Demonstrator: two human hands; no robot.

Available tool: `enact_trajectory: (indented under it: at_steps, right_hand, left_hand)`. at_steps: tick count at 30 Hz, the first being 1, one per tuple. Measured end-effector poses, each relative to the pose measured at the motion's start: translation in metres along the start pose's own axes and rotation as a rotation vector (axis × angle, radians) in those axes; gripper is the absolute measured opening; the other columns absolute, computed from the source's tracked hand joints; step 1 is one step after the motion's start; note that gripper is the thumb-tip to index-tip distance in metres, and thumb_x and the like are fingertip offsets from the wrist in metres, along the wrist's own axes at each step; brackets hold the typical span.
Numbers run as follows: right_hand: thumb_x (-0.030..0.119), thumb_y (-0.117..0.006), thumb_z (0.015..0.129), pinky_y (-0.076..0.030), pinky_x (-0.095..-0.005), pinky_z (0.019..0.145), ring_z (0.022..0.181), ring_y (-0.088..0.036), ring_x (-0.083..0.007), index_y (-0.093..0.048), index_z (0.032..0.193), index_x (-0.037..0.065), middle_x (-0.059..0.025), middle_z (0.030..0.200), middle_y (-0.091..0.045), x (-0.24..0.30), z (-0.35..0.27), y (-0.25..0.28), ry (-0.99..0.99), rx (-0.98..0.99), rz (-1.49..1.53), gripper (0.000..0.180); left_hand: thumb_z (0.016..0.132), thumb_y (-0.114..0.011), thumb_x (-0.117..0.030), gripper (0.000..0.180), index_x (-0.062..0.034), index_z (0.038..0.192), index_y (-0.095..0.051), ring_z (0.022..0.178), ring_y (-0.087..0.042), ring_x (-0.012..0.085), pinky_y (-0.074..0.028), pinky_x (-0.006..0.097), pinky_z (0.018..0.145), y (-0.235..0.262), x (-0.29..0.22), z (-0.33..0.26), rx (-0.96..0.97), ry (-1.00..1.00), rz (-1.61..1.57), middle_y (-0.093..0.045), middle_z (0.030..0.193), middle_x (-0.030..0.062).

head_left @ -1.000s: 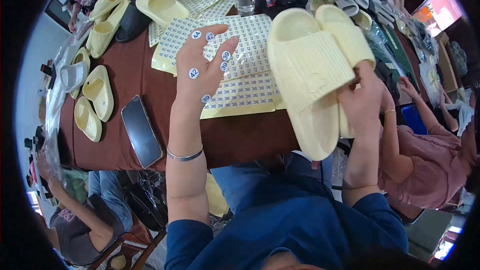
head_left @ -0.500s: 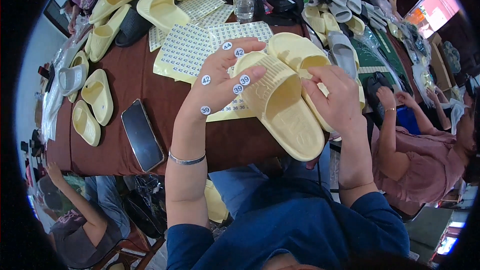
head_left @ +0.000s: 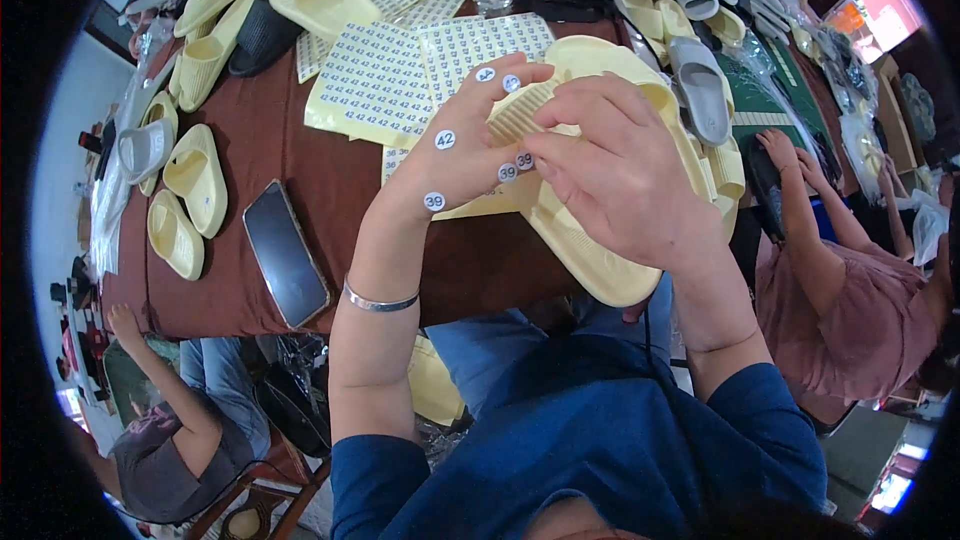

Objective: Applying size-indicating stickers to the insoles of finished yellow slippers.

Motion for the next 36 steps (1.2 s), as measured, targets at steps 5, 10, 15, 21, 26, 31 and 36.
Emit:
enact_trajectory:
  at_steps: [5,10,15,21,26,31,36]
  right_hand:
    - [0.002,-0.076,0.072,-0.051,-0.0429,0.086,0.101,-0.061,-0.0333,-0.068,0.092,0.002,-0.0103,0.104,-0.063,0.002,0.0,0.0,-0.003,0.074,-0.019,0.022]
    - [0.002,-0.075,0.071,-0.051,-0.0436,0.086,0.101,-0.061,-0.034,-0.065,0.088,0.002,-0.0106,0.103,-0.063,0.004,0.001,-0.001,-0.016,0.059,0.036,0.02]
    - [0.004,-0.073,0.07,-0.047,-0.0436,0.09,0.098,-0.059,-0.0285,-0.064,0.082,0.005,-0.0069,0.096,-0.061,0.001,-0.003,0.0,0.013,0.012,0.01,0.016]
    - [-0.003,-0.069,0.078,-0.05,-0.0389,0.086,0.098,-0.063,-0.0317,-0.063,0.091,0.001,-0.0122,0.1,-0.064,-0.026,-0.011,0.06,-0.038,0.046,-0.111,0.015]
    - [0.002,-0.066,0.082,-0.046,-0.0396,0.082,0.096,-0.061,-0.0301,-0.061,0.087,0.002,-0.011,0.095,-0.062,-0.058,-0.07,0.076,-0.255,0.428,-0.201,0.007]
    - [0.009,-0.063,0.084,-0.044,-0.041,0.079,0.093,-0.057,-0.03,-0.061,0.085,0.003,-0.0099,0.09,-0.061,-0.077,-0.108,0.079,-0.415,0.536,-0.188,0.007]
    - [0.009,-0.062,0.085,-0.045,-0.0417,0.078,0.089,-0.057,-0.0317,-0.06,0.085,0.002,-0.0112,0.086,-0.059,-0.089,-0.121,0.072,-0.42,0.554,-0.119,0.007]
  left_hand:
    - [0.079,-0.079,-0.015,0.065,-0.0162,0.139,-0.055,0.137,-0.045,0.0361,-0.04,0.041,0.11,-0.003,0.003,0.0,0.005,-0.025,-0.005,-0.044,0.148,0.019]
    - [0.078,-0.081,-0.016,0.065,-0.0161,0.138,-0.056,0.136,-0.046,0.0349,-0.04,0.04,0.111,-0.004,0.002,-0.002,0.009,-0.034,-0.028,-0.044,0.148,0.0178]
    - [0.077,-0.082,-0.013,0.062,-0.0126,0.134,-0.059,0.134,-0.048,0.0325,-0.039,0.038,0.111,-0.009,0.003,0.0,0.001,-0.004,-0.088,-0.049,0.144,0.0165]
    - [0.085,-0.078,-0.018,0.048,-0.0019,0.126,-0.062,0.104,-0.064,0.0186,-0.052,0.032,0.091,0.002,0.016,-0.004,-0.112,0.128,-0.225,-0.067,0.115,0.0124]
    - [0.087,-0.076,-0.023,0.046,-0.0007,0.125,-0.063,0.102,-0.064,0.019,-0.052,0.034,0.089,-0.005,0.006,0.004,-0.078,0.06,0.025,-0.068,0.11,0.0137]
    - [0.087,-0.077,-0.032,0.059,0.0025,0.131,-0.057,0.098,-0.064,0.0203,-0.052,0.032,0.086,-0.015,0.005,0.001,-0.081,0.113,-0.014,-0.068,0.11,0.0146]
    - [0.086,-0.079,-0.034,0.065,0.003,0.133,-0.055,0.098,-0.064,0.0174,-0.052,0.03,0.086,-0.02,0.009,0.001,-0.031,0.115,0.006,-0.068,0.109,0.013]
Point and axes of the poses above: each hand's wrist, its own z-axis towards the middle knuckle, its own y-axis out of the back of the hand, x = y × z, the point moved 9 cm from there along z, towards the middle knuckle
